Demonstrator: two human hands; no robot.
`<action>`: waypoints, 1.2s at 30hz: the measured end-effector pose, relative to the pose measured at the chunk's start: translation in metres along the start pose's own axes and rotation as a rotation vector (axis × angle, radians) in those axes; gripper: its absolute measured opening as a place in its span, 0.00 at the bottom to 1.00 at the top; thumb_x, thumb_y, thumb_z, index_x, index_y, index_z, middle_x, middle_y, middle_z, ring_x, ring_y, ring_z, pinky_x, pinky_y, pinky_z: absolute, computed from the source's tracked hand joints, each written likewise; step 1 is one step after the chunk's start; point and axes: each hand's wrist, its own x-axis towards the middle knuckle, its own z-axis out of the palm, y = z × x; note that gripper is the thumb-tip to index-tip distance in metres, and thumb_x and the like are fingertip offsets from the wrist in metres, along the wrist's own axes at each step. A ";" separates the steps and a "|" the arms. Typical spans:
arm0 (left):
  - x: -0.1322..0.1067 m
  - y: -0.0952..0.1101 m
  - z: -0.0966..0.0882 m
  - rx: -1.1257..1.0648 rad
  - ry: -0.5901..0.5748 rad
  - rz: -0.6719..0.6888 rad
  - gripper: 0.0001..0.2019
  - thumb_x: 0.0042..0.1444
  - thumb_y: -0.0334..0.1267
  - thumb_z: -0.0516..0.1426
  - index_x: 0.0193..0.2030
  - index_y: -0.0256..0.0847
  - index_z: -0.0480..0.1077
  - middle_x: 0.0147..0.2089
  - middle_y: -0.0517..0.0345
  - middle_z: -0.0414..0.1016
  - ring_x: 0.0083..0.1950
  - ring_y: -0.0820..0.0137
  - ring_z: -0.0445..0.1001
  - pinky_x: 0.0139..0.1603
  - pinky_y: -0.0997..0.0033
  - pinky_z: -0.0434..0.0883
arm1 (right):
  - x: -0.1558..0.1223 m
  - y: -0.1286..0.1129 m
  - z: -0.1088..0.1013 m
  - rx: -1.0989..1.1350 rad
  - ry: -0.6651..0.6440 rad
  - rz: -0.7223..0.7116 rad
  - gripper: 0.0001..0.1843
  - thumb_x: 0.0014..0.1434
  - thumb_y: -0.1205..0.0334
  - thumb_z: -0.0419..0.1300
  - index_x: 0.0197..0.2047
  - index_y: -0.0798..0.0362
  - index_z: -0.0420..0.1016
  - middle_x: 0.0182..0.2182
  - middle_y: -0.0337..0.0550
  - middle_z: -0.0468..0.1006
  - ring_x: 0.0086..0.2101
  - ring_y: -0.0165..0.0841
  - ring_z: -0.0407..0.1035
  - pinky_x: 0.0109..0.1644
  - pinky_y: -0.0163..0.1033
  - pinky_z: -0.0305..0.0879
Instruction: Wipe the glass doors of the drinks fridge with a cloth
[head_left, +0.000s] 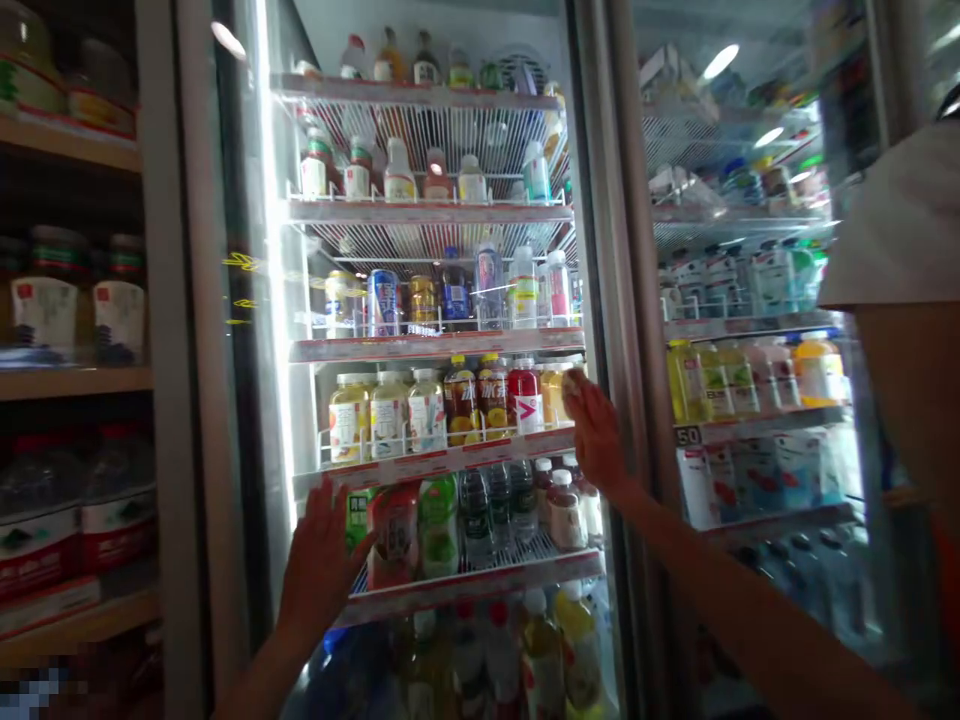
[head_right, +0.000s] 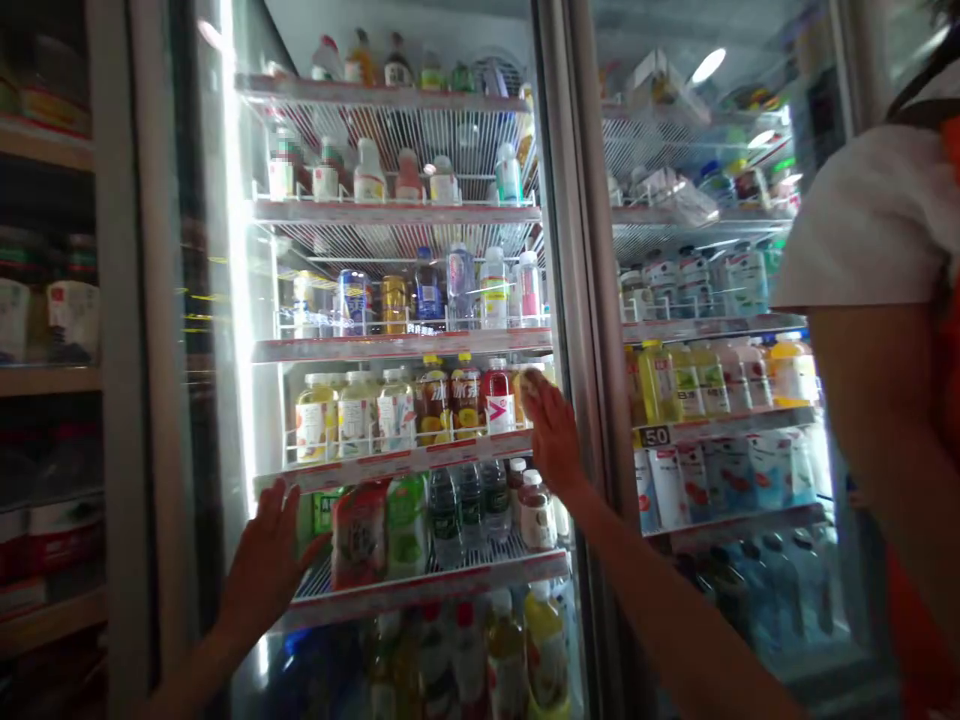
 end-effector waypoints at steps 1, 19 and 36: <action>-0.001 0.003 0.000 -0.001 0.001 -0.011 0.37 0.60 0.57 0.40 0.69 0.35 0.34 0.71 0.39 0.39 0.71 0.51 0.41 0.63 0.45 0.56 | -0.030 -0.014 -0.002 0.019 -0.019 -0.057 0.35 0.61 0.73 0.45 0.69 0.47 0.40 0.68 0.44 0.43 0.66 0.40 0.40 0.65 0.54 0.49; -0.079 -0.032 -0.030 0.086 -0.271 -0.171 0.30 0.60 0.47 0.47 0.67 0.36 0.48 0.68 0.40 0.50 0.70 0.55 0.48 0.63 0.47 0.56 | -0.049 -0.205 0.035 0.221 -0.324 -0.655 0.29 0.59 0.70 0.49 0.64 0.51 0.57 0.64 0.38 0.57 0.66 0.35 0.41 0.69 0.46 0.34; -0.120 -0.051 -0.039 0.130 -0.323 -0.177 0.30 0.59 0.46 0.48 0.66 0.35 0.50 0.69 0.40 0.50 0.69 0.54 0.49 0.63 0.47 0.57 | -0.092 -0.271 0.048 0.382 -0.355 -0.814 0.23 0.62 0.66 0.48 0.60 0.53 0.63 0.62 0.37 0.62 0.63 0.32 0.50 0.67 0.44 0.45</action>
